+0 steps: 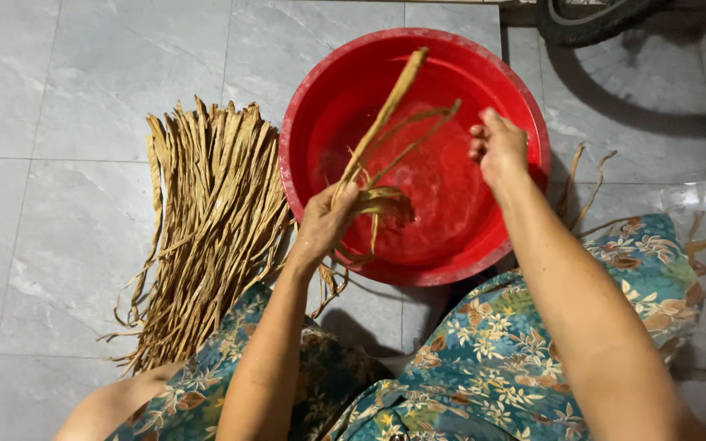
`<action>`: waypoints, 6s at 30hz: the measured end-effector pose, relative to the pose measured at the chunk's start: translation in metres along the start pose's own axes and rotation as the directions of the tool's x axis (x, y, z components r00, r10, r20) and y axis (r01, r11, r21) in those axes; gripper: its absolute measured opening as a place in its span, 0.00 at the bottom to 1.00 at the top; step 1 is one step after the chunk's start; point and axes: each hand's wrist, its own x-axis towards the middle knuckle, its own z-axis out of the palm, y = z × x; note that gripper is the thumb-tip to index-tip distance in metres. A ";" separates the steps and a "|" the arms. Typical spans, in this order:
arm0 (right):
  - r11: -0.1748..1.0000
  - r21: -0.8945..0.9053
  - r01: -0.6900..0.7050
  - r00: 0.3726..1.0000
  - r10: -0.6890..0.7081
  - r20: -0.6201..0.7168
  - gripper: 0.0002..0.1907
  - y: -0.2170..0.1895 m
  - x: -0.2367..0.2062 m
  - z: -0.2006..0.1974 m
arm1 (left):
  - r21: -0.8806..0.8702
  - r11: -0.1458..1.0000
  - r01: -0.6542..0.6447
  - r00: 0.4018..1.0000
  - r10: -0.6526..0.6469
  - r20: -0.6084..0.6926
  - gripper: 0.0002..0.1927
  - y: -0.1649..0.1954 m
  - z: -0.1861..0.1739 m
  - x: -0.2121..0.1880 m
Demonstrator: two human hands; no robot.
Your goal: The person sits on a tiled floor and repeatedly submerges bundles of dried, light-brown plant strips into a red basin filled with water. They agitate the strips by hand to ensure they are fully soaked, then lift them out and place them back into the pile on the floor.
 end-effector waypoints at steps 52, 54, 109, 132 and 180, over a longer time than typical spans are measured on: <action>0.940 -0.305 -0.155 0.880 0.272 0.389 0.12 0.053 0.065 -0.002 | 0.650 0.755 -0.087 0.992 0.126 -0.014 0.26 -0.071 0.066 0.073; 0.940 -0.311 -0.138 0.932 0.229 0.281 0.14 0.041 0.080 -0.016 | 0.567 0.808 -0.159 0.985 0.166 0.040 0.26 -0.068 0.063 0.073; 0.927 -0.150 -0.345 0.729 0.365 0.579 0.12 0.066 -0.111 0.068 | -0.084 0.995 0.049 0.992 -0.058 -0.114 0.15 -0.026 0.020 0.014; 0.887 -0.220 -0.406 0.698 0.456 0.551 0.23 0.086 -0.135 0.074 | -0.255 0.957 0.135 0.983 -0.161 -0.084 0.13 0.012 0.014 0.009; 0.904 -0.332 0.271 0.961 -0.273 0.044 0.50 0.074 -0.011 -0.012 | 0.320 0.921 0.223 0.971 -0.240 0.015 0.19 0.045 0.001 -0.010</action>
